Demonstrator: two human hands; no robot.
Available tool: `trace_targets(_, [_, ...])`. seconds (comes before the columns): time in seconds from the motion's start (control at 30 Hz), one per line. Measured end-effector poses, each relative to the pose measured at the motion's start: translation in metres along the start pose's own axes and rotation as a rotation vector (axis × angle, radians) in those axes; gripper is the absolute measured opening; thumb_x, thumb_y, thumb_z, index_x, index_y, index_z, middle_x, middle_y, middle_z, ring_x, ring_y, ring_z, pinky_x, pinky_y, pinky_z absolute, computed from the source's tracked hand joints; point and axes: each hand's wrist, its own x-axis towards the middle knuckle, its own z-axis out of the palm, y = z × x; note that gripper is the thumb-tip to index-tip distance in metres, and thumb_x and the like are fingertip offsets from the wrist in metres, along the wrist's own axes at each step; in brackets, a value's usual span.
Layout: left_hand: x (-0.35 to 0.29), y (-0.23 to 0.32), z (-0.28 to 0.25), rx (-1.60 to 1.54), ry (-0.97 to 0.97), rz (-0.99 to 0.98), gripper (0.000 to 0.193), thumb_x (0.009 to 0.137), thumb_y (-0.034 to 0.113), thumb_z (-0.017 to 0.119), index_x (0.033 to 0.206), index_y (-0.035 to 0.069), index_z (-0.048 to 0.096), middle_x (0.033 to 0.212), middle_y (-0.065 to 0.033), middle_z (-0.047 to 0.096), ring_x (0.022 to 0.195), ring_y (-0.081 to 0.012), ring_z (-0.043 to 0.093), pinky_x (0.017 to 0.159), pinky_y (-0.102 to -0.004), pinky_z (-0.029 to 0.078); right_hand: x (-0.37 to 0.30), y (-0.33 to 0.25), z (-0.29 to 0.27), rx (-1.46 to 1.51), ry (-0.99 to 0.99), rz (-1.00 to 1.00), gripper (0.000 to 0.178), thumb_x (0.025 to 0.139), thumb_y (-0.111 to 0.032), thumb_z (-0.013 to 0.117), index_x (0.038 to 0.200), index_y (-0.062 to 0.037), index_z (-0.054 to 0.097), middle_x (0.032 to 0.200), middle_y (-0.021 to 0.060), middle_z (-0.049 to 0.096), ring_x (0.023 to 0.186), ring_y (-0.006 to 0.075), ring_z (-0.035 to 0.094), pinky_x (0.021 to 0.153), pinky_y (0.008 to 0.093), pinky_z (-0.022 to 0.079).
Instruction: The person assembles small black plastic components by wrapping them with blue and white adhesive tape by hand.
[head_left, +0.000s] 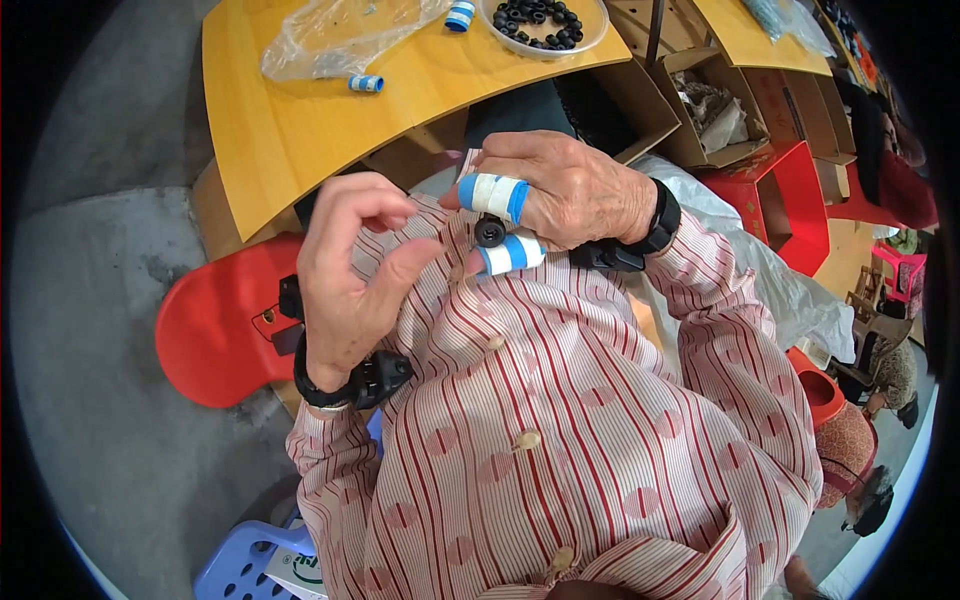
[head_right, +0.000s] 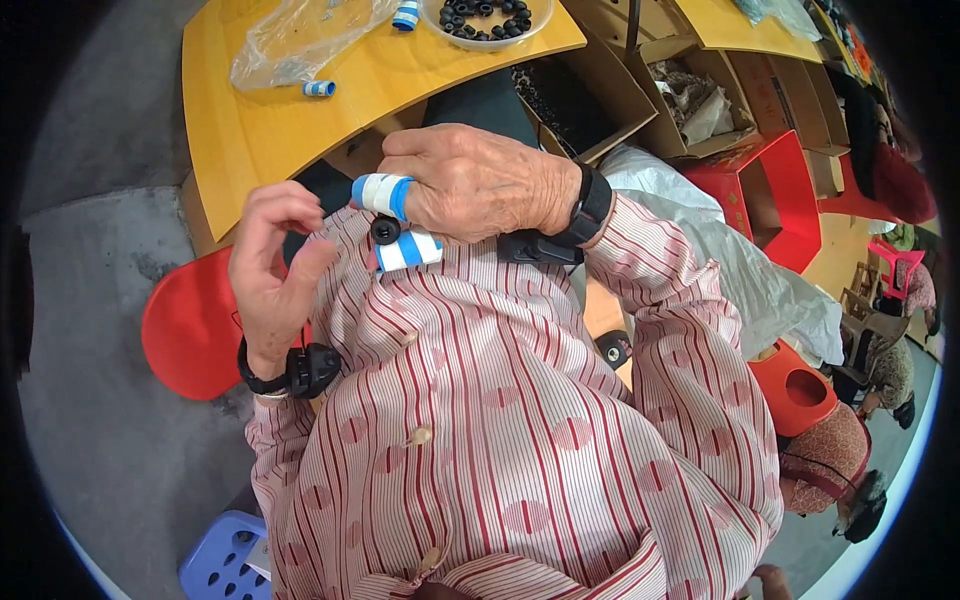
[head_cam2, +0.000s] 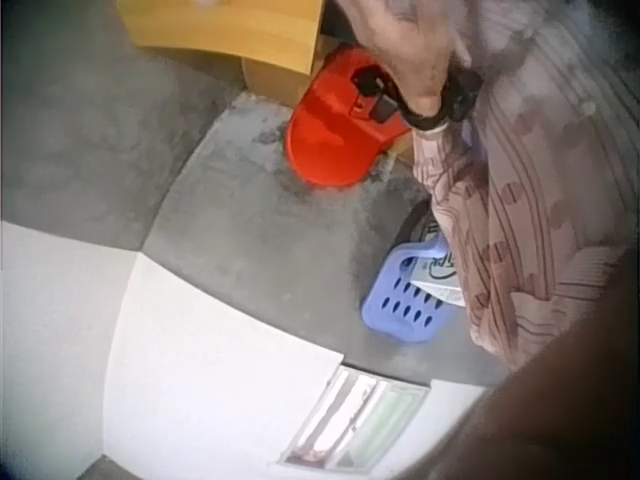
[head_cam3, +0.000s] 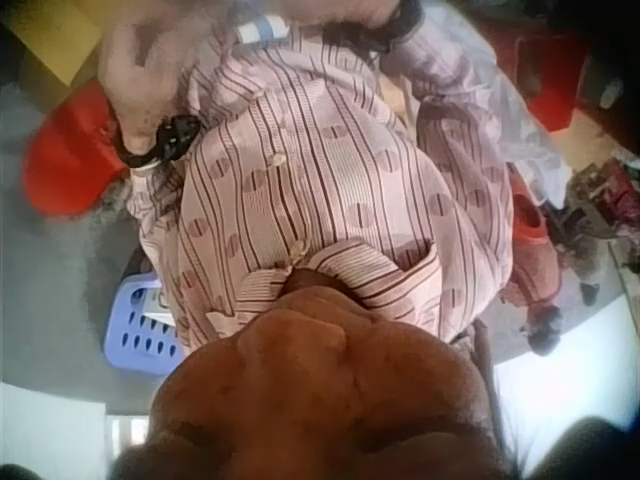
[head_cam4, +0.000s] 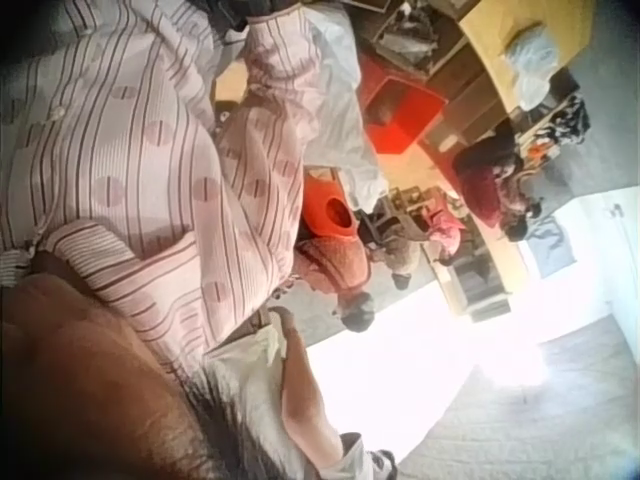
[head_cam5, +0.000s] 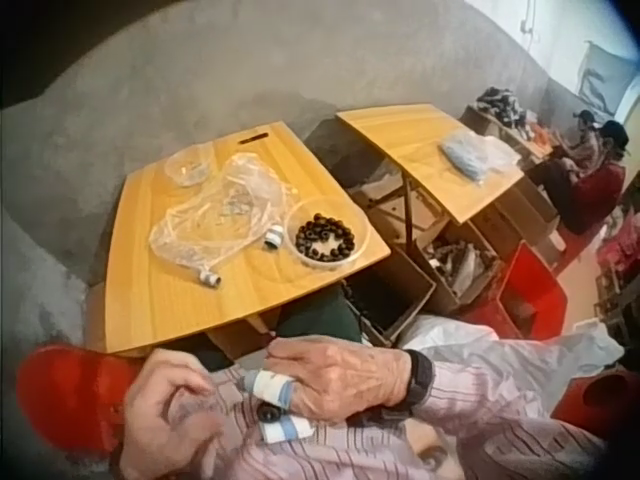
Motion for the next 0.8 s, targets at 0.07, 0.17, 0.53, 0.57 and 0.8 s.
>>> trace_targets(0.07, [0.001,-0.001,0.000,-0.090,-0.190,-0.255,0.026,0.080,0.017,0.072,0.095,-0.001,0.060,0.095,-0.0082,0.056,0.080,-0.0154,0.056,0.070,-0.0256,0.046,0.001,0.001,0.000,-0.027,0.040,-0.001,0.036,0.071,-0.023,0.070,0.093,0.0020,0.058,0.075,0.0094,0.055,0.068,0.0241,0.057,0.058,0.0321,0.050])
trace_targets(0.17, [0.003,0.000,0.012,-0.256,-0.211,-0.346,0.016,0.083,0.010,0.067,0.091,-0.003,0.061,0.091,-0.0074,0.057,0.076,-0.0129,0.057,0.069,-0.0246,0.046,0.001,0.001,-0.001,-0.063,0.075,0.011,0.026,0.070,-0.015,0.063,0.087,0.0011,0.053,0.070,0.0071,0.050,0.065,0.0223,0.053,0.058,0.0311,0.048])
trace_targets(0.53, [0.033,-0.023,0.006,0.002,-0.517,-0.291,0.017,0.081,0.011,0.066,0.092,-0.001,0.061,0.084,-0.0083,0.059,0.076,-0.0181,0.059,0.067,-0.0285,0.047,-0.013,0.014,-0.013,-0.115,-0.022,0.065,0.044,0.073,-0.026,0.075,0.102,0.0035,0.061,0.079,0.0110,0.059,0.066,0.0238,0.058,0.055,0.0317,0.051])
trace_targets(0.57, [0.044,-0.027,0.000,0.023,-0.605,-0.281,0.019,0.080,0.013,0.066,0.094,0.000,0.062,0.086,-0.0091,0.059,0.075,-0.0191,0.059,0.067,-0.0294,0.047,-0.016,0.021,-0.016,-0.118,-0.044,0.107,0.042,0.073,-0.026,0.075,0.102,0.0013,0.062,0.077,0.0097,0.058,0.064,0.0232,0.057,0.055,0.0318,0.050])
trace_targets(0.8, [0.107,-0.050,-0.049,0.116,-0.601,-0.394,0.018,0.089,0.011,0.059,0.103,0.000,0.060,0.098,-0.0019,0.059,0.089,-0.0105,0.055,0.081,-0.0230,0.043,-0.056,0.059,-0.080,-0.373,0.127,0.795,0.034,0.085,-0.028,0.068,0.113,-0.0099,0.063,0.083,0.0065,0.065,0.077,0.0221,0.065,0.069,0.0305,0.052])
